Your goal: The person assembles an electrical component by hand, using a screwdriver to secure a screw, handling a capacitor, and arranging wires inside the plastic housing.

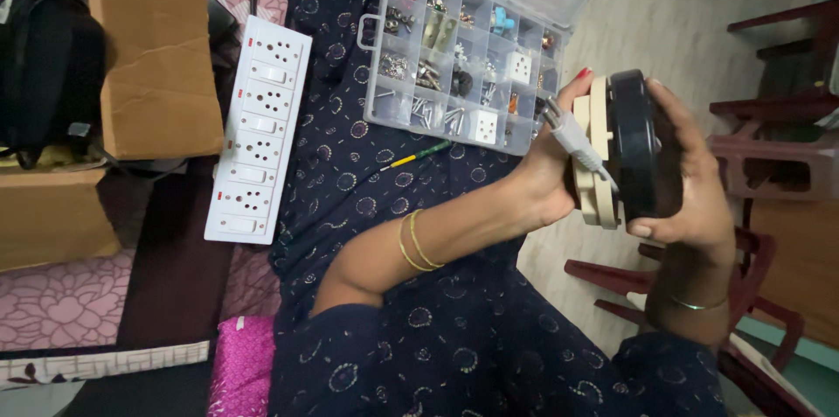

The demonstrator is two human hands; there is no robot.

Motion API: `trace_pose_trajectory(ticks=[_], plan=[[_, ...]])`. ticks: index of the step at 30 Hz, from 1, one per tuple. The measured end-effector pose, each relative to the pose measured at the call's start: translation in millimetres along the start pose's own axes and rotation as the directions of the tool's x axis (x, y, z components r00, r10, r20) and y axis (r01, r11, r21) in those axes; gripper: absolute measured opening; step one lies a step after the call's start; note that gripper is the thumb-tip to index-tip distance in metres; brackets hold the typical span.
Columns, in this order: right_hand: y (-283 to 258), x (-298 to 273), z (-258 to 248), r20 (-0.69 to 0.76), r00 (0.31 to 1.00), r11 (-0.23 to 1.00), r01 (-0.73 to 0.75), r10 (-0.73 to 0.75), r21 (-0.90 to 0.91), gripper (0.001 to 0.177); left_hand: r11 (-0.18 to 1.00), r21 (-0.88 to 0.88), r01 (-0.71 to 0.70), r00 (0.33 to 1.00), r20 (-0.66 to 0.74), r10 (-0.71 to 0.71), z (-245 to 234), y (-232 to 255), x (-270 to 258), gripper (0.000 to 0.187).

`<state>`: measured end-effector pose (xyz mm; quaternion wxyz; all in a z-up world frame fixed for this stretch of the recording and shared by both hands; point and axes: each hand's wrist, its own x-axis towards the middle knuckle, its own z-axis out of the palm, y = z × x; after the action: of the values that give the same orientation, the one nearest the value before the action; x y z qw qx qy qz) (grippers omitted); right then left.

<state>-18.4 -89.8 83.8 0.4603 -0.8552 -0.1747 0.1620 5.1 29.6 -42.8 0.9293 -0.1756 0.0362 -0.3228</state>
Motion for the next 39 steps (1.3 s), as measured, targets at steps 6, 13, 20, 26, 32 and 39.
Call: trace_pose_trajectory(ticks=[6,13,20,26,32,39], plan=[[0,2,5,0.006,1.000,1.000,0.014,-0.014,-0.005,0.126,0.999,-0.040,-0.013,0.998,0.064,0.016,2,-1,-1,0.048],[6,2,7,0.002,1.000,0.994,0.012,-0.012,-0.104,0.127,0.997,-0.077,-0.030,0.999,0.030,0.032,-5,-6,2,0.048],[15,2,5,0.028,0.998,0.998,-0.053,0.052,0.042,0.135,0.997,-0.005,-0.074,0.996,-0.045,0.074,-5,-10,3,0.056],[77,-33,-35,0.033,0.991,0.966,-0.135,0.131,0.221,0.123,0.999,0.039,0.034,0.986,-0.162,-0.027,5,-4,8,0.070],[147,-70,-73,0.019,0.962,0.813,-0.240,0.271,0.531,0.095,1.000,0.025,0.004,0.995,-0.100,-0.001,1,-2,8,0.074],[137,-69,-68,0.049,0.969,0.800,-0.227,0.241,0.555,0.091,0.997,0.048,0.066,0.997,-0.045,-0.064,-1,6,5,0.075]])
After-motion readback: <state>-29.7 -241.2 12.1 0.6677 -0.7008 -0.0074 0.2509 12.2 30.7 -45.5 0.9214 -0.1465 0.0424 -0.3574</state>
